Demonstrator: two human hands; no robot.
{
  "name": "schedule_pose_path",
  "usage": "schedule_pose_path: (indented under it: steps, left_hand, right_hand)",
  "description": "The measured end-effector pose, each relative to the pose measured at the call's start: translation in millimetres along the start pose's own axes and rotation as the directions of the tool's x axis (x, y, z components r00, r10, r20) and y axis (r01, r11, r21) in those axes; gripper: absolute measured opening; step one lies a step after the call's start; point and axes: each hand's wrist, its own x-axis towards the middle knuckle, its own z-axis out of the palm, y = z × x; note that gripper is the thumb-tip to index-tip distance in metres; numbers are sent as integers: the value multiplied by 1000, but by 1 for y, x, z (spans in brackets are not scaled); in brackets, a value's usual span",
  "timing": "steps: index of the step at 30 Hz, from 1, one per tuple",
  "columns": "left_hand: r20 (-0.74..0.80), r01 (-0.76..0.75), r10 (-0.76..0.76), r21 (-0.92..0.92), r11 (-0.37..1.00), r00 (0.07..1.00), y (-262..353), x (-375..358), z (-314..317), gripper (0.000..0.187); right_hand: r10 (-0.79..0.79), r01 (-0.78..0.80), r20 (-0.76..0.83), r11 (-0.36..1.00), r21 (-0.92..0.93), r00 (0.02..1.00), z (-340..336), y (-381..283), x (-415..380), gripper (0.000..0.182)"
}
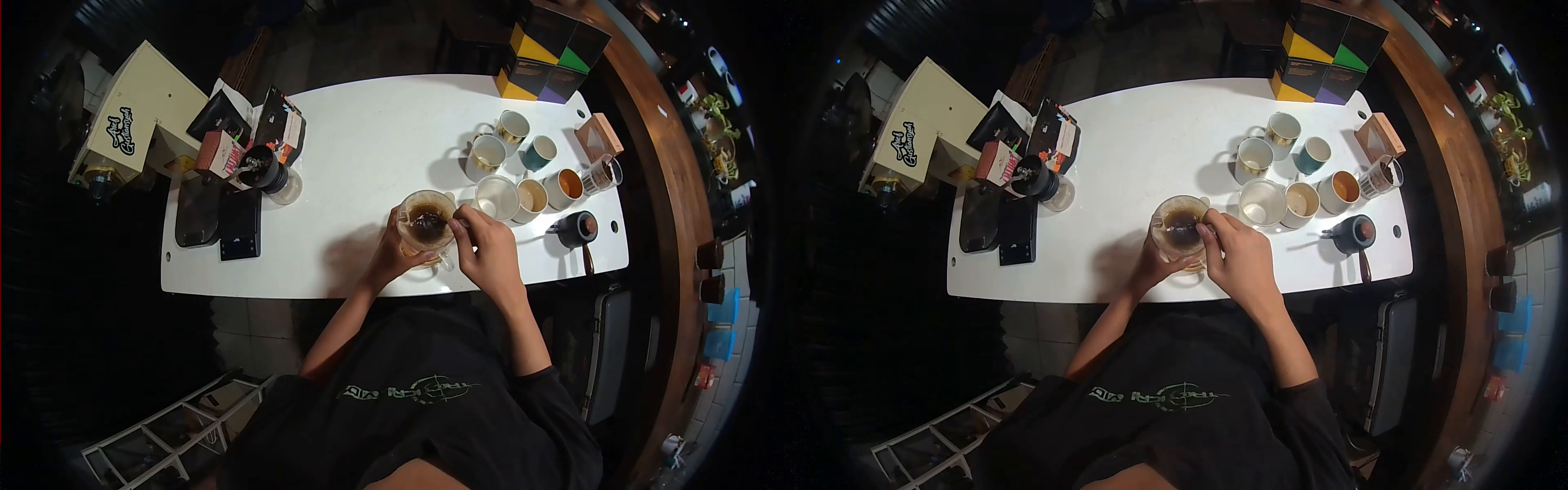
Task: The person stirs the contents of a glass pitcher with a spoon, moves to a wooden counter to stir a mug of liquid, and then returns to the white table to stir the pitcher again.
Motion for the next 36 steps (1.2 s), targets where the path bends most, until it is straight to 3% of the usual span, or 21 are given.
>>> schedule_pose_path:
  steps: [3,5,11,18,20,24,30,32,36]
  left_hand:
    - [-4,-9,9,-1,1000,1000,-3,-1,0,94]
    - [-7,-19,19,2,1000,1000,0,-1,0,93]
    - [10,-28,28,32,999,1000,0,0,-1,90]
    - [9,-12,12,13,1000,1000,2,0,-1,90]
    - [11,-15,15,22,1000,1000,2,0,-1,90]
    - [15,-22,22,48,999,1000,2,0,-1,90]
    - [32,-8,7,37,999,999,-1,-1,-2,91]
    - [35,-16,14,52,999,999,0,0,-2,91]
    - [33,7,-7,7,1000,999,4,0,-2,90]
  right_hand:
    - [5,-5,81,1000,10,997,-3,-1,0,13]
    - [16,-25,67,991,133,998,-5,-4,0,13]
    - [33,-33,13,999,9,999,1,2,-1,14]
    - [68,-81,105,988,130,992,-3,-1,1,14]
    - [50,-51,13,991,120,999,-1,-2,1,15]
    - [53,-54,8,997,52,999,-1,0,0,14]
    - [59,-71,90,988,137,994,-3,0,2,14]
    - [47,-45,-19,990,130,999,1,0,2,14]
    - [52,-52,-12,997,54,999,2,3,2,13]
